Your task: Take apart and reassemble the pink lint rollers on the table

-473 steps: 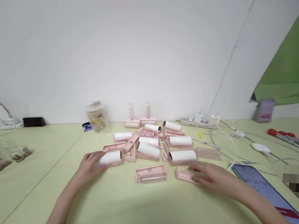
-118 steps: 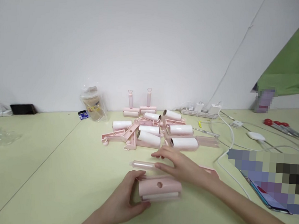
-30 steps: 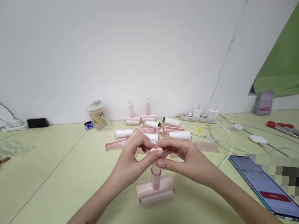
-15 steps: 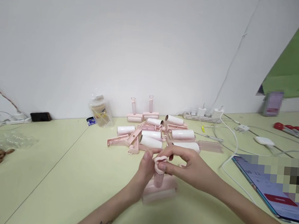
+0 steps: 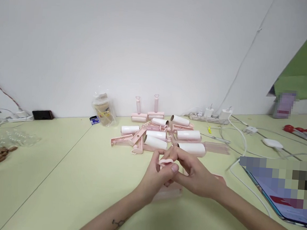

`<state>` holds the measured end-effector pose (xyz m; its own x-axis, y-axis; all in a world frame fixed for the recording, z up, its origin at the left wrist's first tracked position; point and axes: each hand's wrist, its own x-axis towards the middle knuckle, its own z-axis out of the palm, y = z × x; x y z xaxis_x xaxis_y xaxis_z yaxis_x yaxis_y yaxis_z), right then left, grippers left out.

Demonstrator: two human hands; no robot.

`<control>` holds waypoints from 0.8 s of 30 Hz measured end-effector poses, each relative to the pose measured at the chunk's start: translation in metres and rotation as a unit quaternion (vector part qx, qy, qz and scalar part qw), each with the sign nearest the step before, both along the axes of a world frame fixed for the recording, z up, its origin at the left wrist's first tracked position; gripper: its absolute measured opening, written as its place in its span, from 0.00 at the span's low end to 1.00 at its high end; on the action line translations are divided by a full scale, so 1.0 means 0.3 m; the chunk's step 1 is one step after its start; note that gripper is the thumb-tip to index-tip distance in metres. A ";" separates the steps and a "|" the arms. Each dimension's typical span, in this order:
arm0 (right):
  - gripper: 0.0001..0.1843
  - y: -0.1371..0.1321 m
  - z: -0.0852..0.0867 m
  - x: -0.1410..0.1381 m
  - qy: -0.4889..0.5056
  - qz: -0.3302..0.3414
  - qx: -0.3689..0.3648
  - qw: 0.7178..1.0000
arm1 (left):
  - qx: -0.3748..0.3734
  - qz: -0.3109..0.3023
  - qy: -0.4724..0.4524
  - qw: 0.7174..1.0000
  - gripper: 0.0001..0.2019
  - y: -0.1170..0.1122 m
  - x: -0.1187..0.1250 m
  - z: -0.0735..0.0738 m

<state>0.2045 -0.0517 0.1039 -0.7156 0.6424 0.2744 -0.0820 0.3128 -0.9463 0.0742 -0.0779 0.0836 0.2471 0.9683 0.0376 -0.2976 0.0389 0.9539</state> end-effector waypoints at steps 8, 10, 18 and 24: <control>0.06 0.025 0.006 -0.004 0.005 0.023 0.018 1.000 | 0.034 -0.057 -0.017 0.998 0.22 0.011 -0.019 -0.014; 0.03 0.034 0.020 -0.009 -0.047 0.027 0.013 0.998 | 0.047 -0.064 -0.018 0.997 0.26 0.020 -0.022 -0.023; 0.15 0.048 0.030 -0.033 -0.088 0.059 -0.004 0.994 | 0.047 -0.028 -0.014 0.998 0.30 0.030 -0.025 -0.057; 0.15 0.055 0.010 -0.047 -0.088 0.095 0.043 0.991 | 0.007 0.009 0.004 1.000 0.26 0.026 -0.001 -0.097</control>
<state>0.1902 -0.0352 0.1068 -0.8626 0.4717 0.1826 0.0173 0.3884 -0.9213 0.0738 -0.0700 0.0544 0.2303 0.9719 0.0484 -0.2896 0.0209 0.9569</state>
